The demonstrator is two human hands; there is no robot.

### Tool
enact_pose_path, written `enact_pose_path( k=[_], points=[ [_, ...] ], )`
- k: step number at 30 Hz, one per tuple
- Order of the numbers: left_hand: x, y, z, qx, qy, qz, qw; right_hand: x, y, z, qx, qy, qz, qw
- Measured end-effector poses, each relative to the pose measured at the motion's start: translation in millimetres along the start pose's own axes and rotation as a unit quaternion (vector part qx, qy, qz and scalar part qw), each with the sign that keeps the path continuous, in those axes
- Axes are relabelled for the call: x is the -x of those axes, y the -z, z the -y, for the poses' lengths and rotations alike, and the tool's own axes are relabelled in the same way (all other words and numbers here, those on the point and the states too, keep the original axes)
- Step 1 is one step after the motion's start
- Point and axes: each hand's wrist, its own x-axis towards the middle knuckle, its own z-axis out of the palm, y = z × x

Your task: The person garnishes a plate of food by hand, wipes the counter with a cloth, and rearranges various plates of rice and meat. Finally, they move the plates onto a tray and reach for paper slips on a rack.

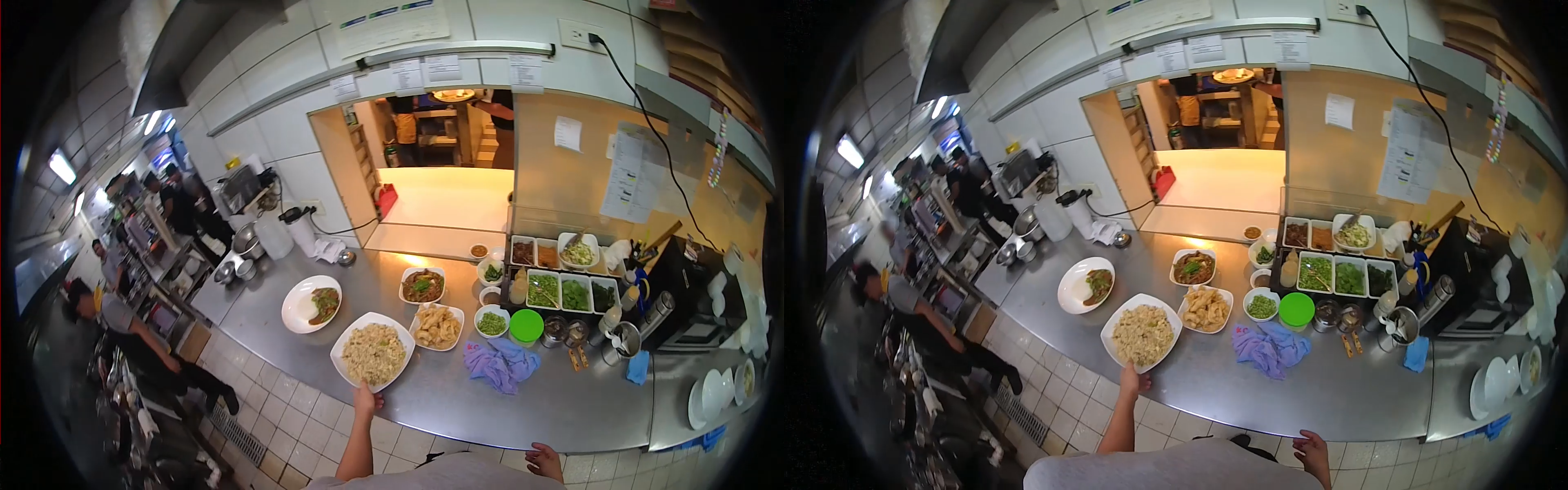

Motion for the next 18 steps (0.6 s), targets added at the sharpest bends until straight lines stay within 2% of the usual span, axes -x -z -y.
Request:
enact_pose_path(
  k=[3,6,10,14,18],
  points=[
    [41.5,-35.7,-1.1,-0.06,-0.033,-0.076,0.995,-6.8,14.3,-3.5,0.033,0.005,0.012,0.999],
    [60.6,-56.0,32.5,-0.062,-0.008,0.003,0.998,-11.7,25.5,-5.3,0.075,0.037,0.035,0.996],
    [99.7,-93.9,51.8,-0.137,-0.102,0.039,0.985,0.4,22.5,12.5,0.038,0.021,0.018,0.999],
    [137.8,-121.1,31.3,-0.194,-0.176,0.073,0.962,2.2,17.7,17.2,0.042,0.033,0.013,0.998],
    [124.4,-135.5,41.3,-0.215,-0.238,0.119,0.94,4.3,7.3,18.9,0.036,0.04,0.011,0.998]
  ],
)
